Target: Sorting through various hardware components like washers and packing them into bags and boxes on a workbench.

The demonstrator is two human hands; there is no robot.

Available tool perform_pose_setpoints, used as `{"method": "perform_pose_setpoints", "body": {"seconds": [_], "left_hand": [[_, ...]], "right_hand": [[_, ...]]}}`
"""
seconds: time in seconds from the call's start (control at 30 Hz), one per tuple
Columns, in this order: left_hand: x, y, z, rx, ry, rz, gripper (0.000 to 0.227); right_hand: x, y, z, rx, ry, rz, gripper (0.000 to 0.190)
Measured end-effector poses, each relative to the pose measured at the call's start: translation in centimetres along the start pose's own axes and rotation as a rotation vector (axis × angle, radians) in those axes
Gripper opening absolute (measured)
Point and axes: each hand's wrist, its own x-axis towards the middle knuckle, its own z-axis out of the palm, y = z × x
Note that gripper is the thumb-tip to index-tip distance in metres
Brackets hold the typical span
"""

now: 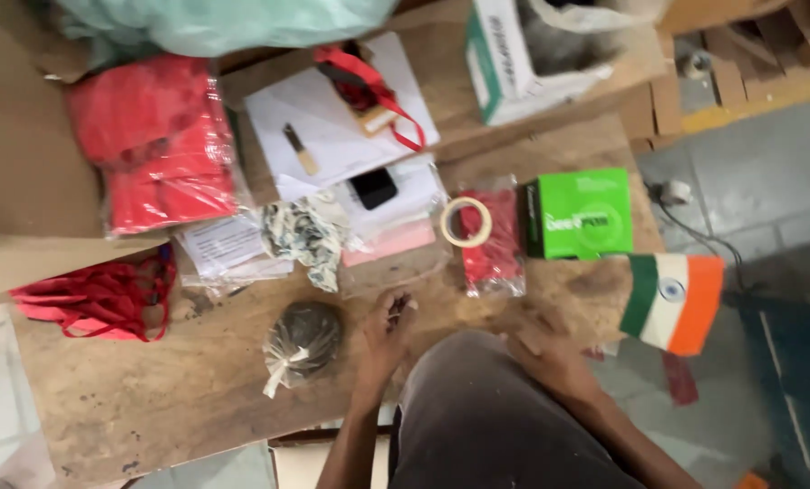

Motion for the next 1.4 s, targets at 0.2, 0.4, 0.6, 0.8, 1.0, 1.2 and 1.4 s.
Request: {"method": "perform_pose_setpoints", "body": {"seconds": [0.2, 0.4, 0.6, 0.8, 1.0, 1.2, 1.4], "left_hand": [[-4.3, 3.6, 4.7, 0.153, -0.154, 0.104, 0.032], [-7.6, -0.2, 9.0, 0.304, -0.343, 0.094, 0.031], [-10.4, 1.6, 9.4, 0.404, -0.295, 0.164, 0.033], [-12.9, -2.7, 8.8, 0.386, -0.038, 0.188, 0.031], [-16.6, -8.1, 7.3, 0.609, 0.358, 0.186, 0.039], [-21.4, -10.9, 8.0, 0.533, 0.551, -0.037, 0.05], [-25.2, -11.1, 8.7, 0.413, 0.671, -0.254, 0.04]], "right_hand": [[-5.0, -4.0, -10.8, -0.693, 0.606, 0.284, 0.102], [-5.6, 7.5, -13.9, -0.345, 0.733, 0.457, 0.114], [-4.0, 5.8, -13.6, -0.074, 0.656, 0.294, 0.043], [-5.4, 2.4, -14.6, -0.599, 0.752, -0.028, 0.042], [-3.4, 3.3, -12.2, -0.415, 0.533, -0.319, 0.023], [3.4, 11.7, -1.1, 0.082, -0.008, -0.125, 0.057], [12.9, 18.5, 8.2, 0.128, 0.225, -0.17, 0.082]]}}
